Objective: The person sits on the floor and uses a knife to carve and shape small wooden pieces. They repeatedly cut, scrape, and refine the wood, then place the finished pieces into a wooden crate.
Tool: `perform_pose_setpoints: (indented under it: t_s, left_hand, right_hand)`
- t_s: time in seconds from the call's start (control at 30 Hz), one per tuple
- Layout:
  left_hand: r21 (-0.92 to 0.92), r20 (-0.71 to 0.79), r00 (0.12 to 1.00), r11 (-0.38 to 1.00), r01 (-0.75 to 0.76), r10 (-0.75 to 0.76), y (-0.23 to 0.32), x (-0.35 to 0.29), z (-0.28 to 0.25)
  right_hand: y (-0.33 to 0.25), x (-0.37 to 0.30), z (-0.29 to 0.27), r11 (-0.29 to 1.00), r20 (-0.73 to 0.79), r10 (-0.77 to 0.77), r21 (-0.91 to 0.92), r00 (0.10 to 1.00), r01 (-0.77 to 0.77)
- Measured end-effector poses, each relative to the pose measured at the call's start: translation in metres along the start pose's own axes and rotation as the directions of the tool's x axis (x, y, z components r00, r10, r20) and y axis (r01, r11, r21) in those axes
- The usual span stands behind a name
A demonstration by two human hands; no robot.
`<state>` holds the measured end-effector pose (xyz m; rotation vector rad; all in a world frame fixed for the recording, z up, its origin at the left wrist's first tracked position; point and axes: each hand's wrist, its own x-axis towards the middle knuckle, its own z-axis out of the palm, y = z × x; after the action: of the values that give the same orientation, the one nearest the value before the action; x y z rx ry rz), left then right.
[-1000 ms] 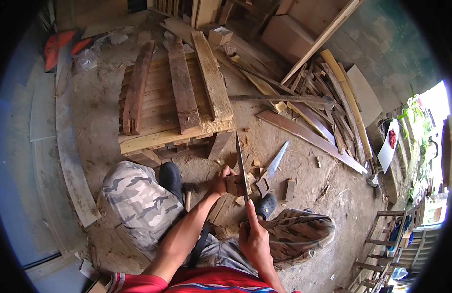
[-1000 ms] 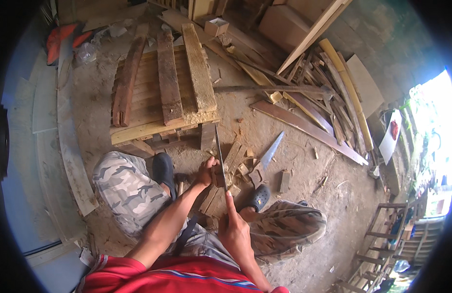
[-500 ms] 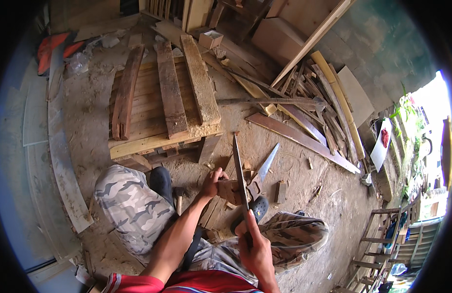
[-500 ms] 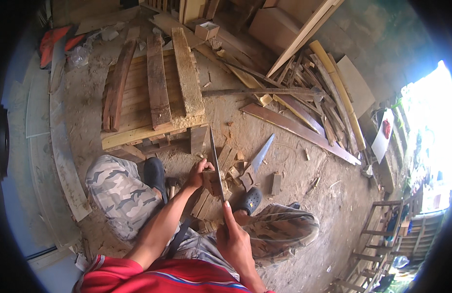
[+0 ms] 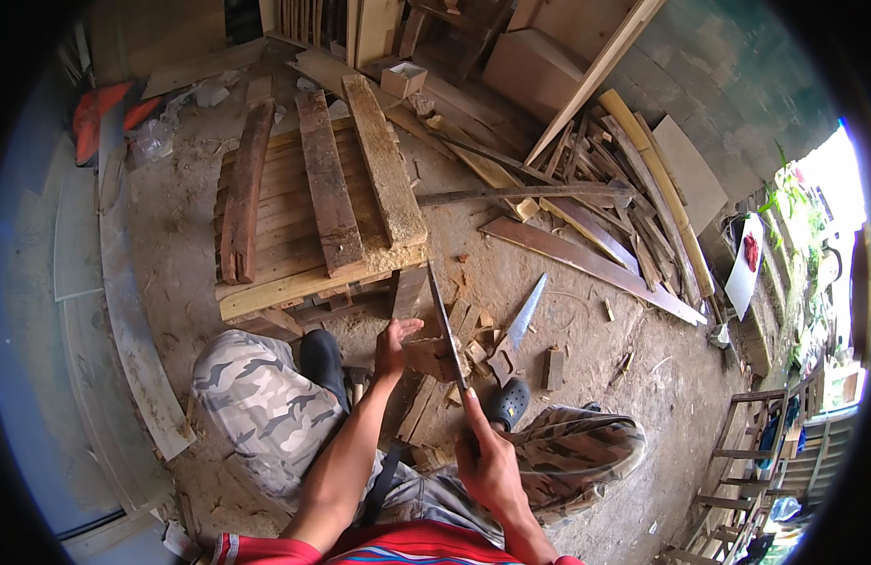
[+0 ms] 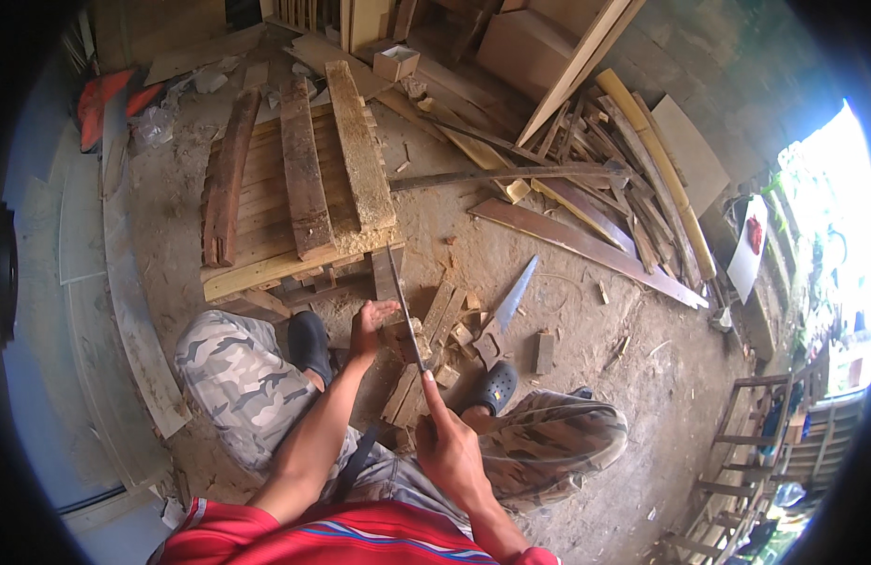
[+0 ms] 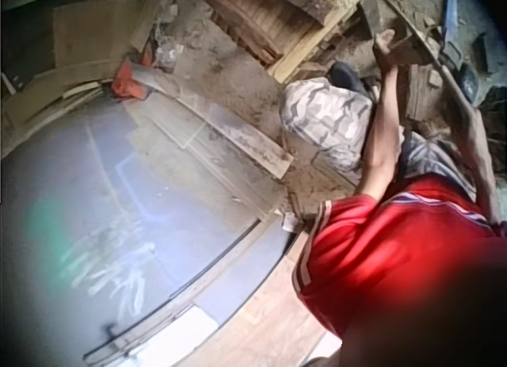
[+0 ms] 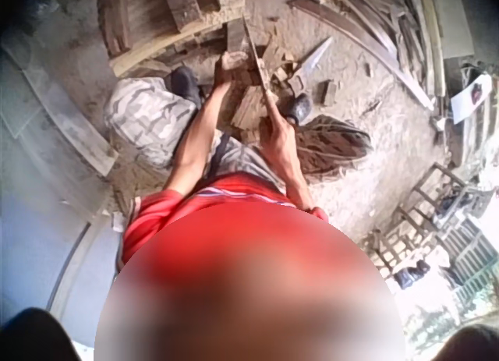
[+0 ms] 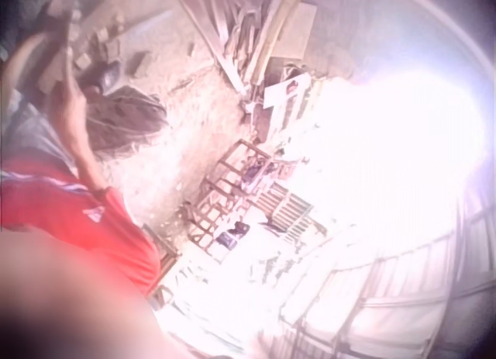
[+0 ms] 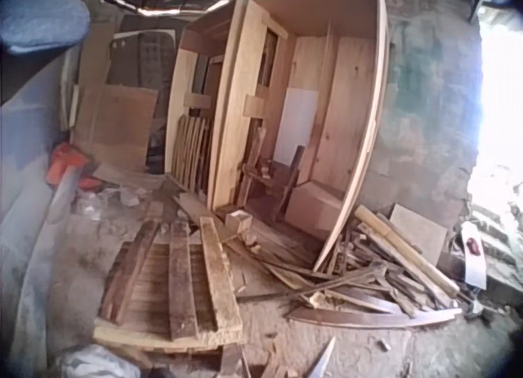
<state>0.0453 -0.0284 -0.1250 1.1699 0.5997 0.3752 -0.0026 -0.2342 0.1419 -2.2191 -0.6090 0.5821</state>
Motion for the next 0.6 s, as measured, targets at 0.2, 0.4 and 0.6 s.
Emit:
perform_pose_setpoints:
  t_s: [0.2,0.4,0.6]
  left_hand:
    - [0.043,-0.009,0.998,0.997,-0.057,0.057,0.006,0.007,-0.003]
    - [0.221,0.041,0.963,0.937,-0.270,0.268,0.005,0.007,-0.007]
    - [0.140,0.147,0.987,0.987,-0.083,0.062,0.000,-0.004,-0.002]
  right_hand:
    - [-0.016,-0.019,-0.025,0.999,-0.082,-0.042,0.017,0.996,0.044]
    - [0.026,0.013,0.025,0.985,0.061,0.084,-0.157,0.995,-0.074]
    - [0.043,0.009,0.026,0.998,-0.016,-0.014,-0.066,1.000,0.013]
